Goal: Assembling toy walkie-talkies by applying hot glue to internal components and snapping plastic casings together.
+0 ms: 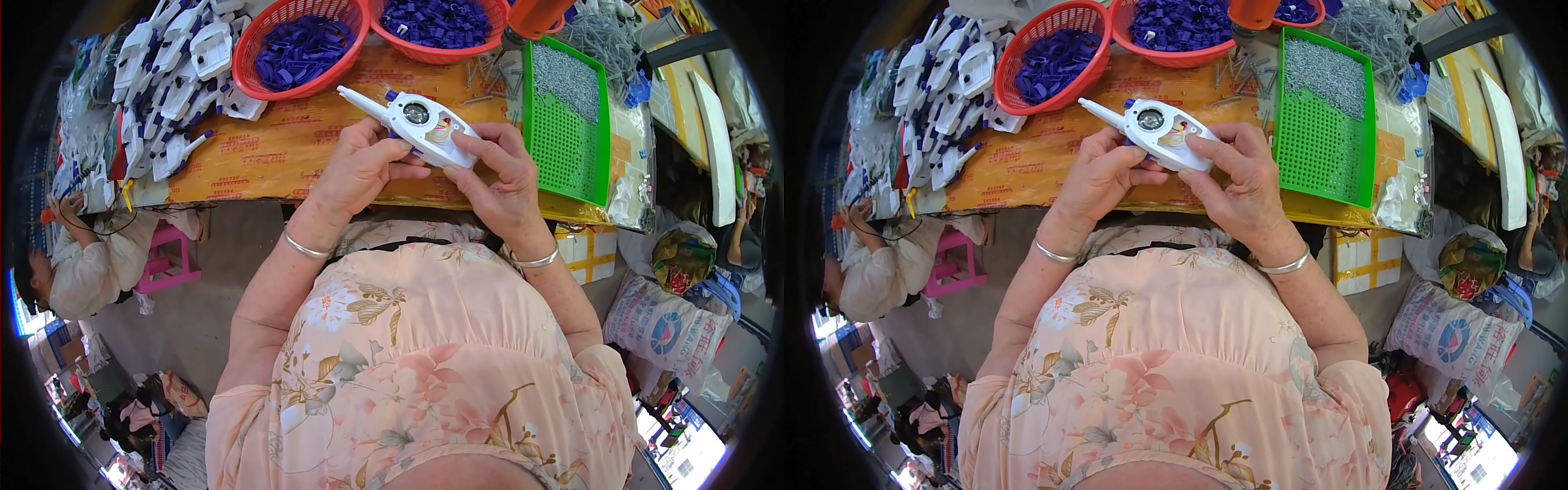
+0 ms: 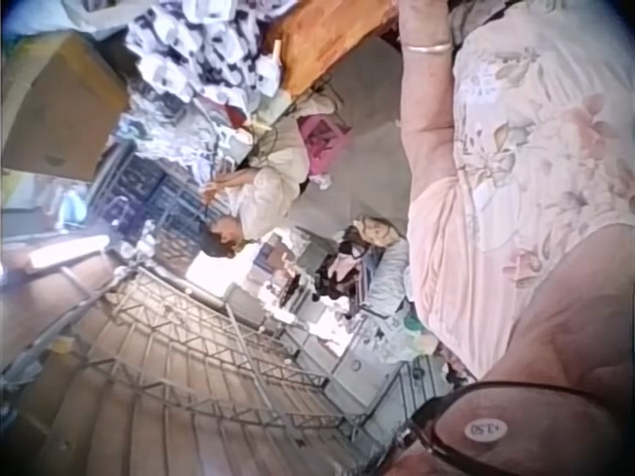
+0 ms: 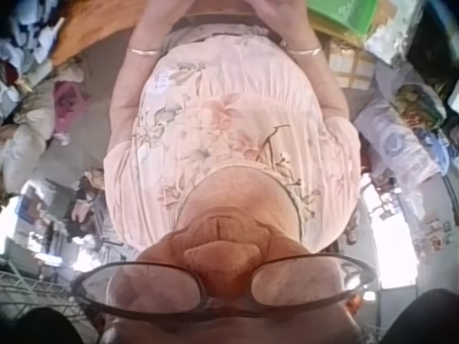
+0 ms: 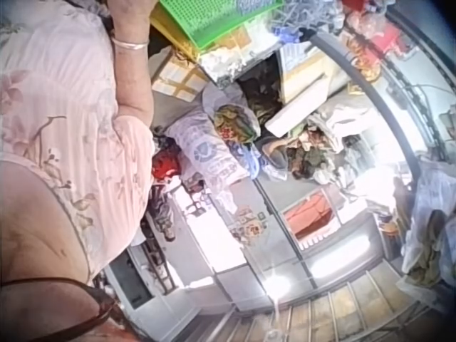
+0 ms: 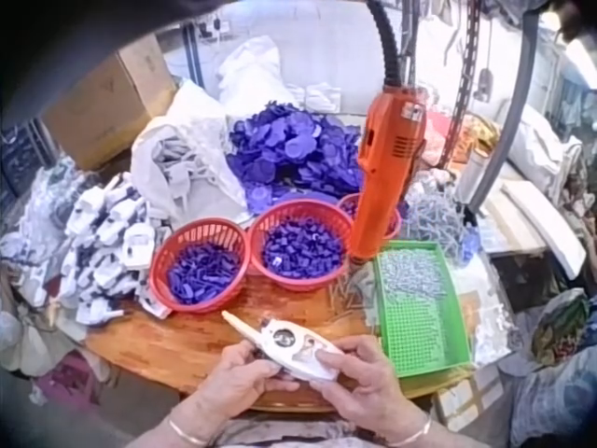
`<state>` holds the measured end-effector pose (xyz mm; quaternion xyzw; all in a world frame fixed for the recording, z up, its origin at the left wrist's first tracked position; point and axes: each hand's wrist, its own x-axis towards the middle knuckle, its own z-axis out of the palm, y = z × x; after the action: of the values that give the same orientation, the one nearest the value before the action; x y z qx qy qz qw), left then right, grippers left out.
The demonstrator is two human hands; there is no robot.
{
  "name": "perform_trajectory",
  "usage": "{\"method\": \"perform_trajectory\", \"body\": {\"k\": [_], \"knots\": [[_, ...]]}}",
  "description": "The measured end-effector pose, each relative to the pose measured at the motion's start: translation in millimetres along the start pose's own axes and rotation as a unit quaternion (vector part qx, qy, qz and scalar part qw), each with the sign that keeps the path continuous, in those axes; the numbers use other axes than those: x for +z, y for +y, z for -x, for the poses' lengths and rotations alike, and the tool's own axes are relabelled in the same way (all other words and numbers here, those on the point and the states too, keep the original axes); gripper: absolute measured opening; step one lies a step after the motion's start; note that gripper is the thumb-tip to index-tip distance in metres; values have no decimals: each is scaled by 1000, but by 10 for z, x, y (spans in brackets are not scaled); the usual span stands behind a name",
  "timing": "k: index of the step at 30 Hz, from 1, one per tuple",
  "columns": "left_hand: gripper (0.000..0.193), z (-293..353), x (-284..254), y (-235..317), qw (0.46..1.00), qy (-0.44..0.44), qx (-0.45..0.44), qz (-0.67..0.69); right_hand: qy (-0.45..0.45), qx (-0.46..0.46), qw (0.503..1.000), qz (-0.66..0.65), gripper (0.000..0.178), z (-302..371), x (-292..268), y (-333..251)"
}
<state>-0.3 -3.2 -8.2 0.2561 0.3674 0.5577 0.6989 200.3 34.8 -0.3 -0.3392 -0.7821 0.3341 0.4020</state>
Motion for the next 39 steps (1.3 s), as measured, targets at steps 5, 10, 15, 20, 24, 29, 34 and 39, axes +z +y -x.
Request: {"method": "perform_trajectory", "body": {"k": [5, 10, 15, 20, 24, 29, 34, 39], "knots": [[33, -16, -59, -13, 1000, -21, -4, 22, 0, 2, 1000, -4, 37, -5, 2, -5], [33, -30, -145, -17, 996, -65, -5, 60, 5, -12, 1000, -8, 37, 3, -5, -3], [34, -32, -166, -39, 996, -76, 11, 53, 4, -18, 1000, -1, 39, 26, 12, 15], [33, -34, -160, -40, 997, -72, 12, 39, 1, -32, 999, 15, 40, 14, -12, -4], [34, -30, -139, -28, 997, -68, 14, 19, -4, -20, 1000, 14, 36, 3, -19, -29], [39, -27, -125, -47, 998, -58, 12, -4, 3, -12, 1000, 6, 33, 16, 38, -27], [41, -22, -96, -42, 998, -53, 20, -27, 2, -56, 997, 62, 40, 36, 54, -12], [41, 2, -104, -34, 998, -59, 9, -29, 10, -51, 995, 80, 54, -15, 29, -113]]}}
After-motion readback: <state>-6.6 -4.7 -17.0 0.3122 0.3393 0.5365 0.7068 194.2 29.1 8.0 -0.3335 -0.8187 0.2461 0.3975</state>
